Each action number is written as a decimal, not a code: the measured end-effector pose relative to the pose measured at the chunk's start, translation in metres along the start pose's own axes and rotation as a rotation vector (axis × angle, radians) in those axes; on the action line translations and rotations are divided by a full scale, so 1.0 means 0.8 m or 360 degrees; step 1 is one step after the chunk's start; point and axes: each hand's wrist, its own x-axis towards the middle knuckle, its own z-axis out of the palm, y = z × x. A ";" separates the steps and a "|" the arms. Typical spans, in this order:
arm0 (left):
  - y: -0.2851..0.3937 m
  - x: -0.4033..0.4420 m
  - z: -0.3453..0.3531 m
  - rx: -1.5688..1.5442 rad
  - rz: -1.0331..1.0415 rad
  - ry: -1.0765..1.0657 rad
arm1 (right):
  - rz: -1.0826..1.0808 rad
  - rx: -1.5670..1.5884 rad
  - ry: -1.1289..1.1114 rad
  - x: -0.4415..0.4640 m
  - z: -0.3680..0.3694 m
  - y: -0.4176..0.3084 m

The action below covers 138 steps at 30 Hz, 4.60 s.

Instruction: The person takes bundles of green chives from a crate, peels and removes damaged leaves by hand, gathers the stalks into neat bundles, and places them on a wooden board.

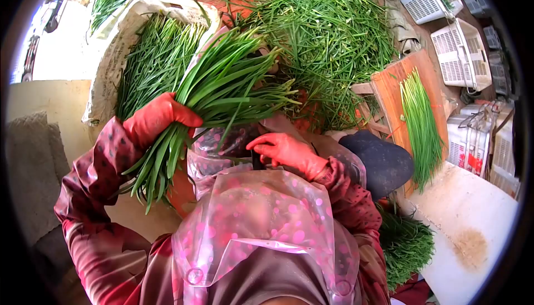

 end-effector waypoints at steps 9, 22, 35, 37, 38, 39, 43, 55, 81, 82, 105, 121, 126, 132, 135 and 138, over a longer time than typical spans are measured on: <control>0.063 -0.008 0.074 0.0169 0.0174 -0.0021 | -0.0434 -0.0269 0.0262 0.041 -0.058 0.049; -0.169 0.026 0.049 0.0059 0.0256 -0.0498 | -0.0788 0.2045 -0.0556 0.088 -0.094 0.029; -0.014 0.121 0.032 0.0009 0.1008 -0.0500 | -0.0841 0.2022 -0.0742 0.068 -0.089 0.001; -0.017 0.166 0.079 -0.0107 0.0834 -0.0974 | -0.0823 0.1951 -0.0721 0.068 -0.095 -0.008; -0.028 0.176 0.101 -0.0297 0.0634 -0.1156 | -0.0802 0.1896 -0.0524 0.053 -0.092 -0.017; -0.043 0.183 0.119 -0.0485 0.0422 -0.1331 | -0.0776 0.1839 -0.0331 0.039 -0.089 -0.023; -0.080 0.205 0.134 -0.0741 -0.0042 -0.1678 | -0.0803 0.1504 0.0061 0.019 -0.107 0.010; -0.082 0.158 0.131 -0.1062 -0.0066 -0.1313 | -0.0988 -0.0422 0.1369 -0.129 -0.084 -0.064; -0.105 0.149 0.119 -0.1703 -0.0155 -0.1318 | -0.0386 -0.0697 0.1100 -0.004 -0.227 -0.128; -0.100 0.145 0.119 -0.1639 -0.0079 -0.1340 | -0.0429 -0.0668 0.0870 -0.006 -0.190 -0.134; -0.075 0.146 0.125 -0.0867 0.0243 -0.1047 | -0.0487 0.0189 0.0916 -0.073 -0.125 -0.077; -0.102 0.146 0.092 -0.1335 0.0377 -0.0894 | -0.1011 0.1059 0.2640 -0.144 -0.288 0.017; -0.100 0.142 0.087 -0.1480 0.0481 -0.0762 | -0.0209 0.0456 0.1508 -0.113 -0.173 0.039; -0.097 0.145 0.099 -0.1485 0.0434 -0.0847 | -0.0589 0.1157 0.0279 0.007 -0.068 0.036; -0.092 0.144 0.098 -0.1449 0.0368 -0.0855 | -0.0888 0.1267 0.0335 0.017 -0.065 -0.009; -0.088 0.145 0.100 -0.1409 0.0332 -0.0808 | -0.1010 0.1296 0.0476 0.026 -0.083 -0.033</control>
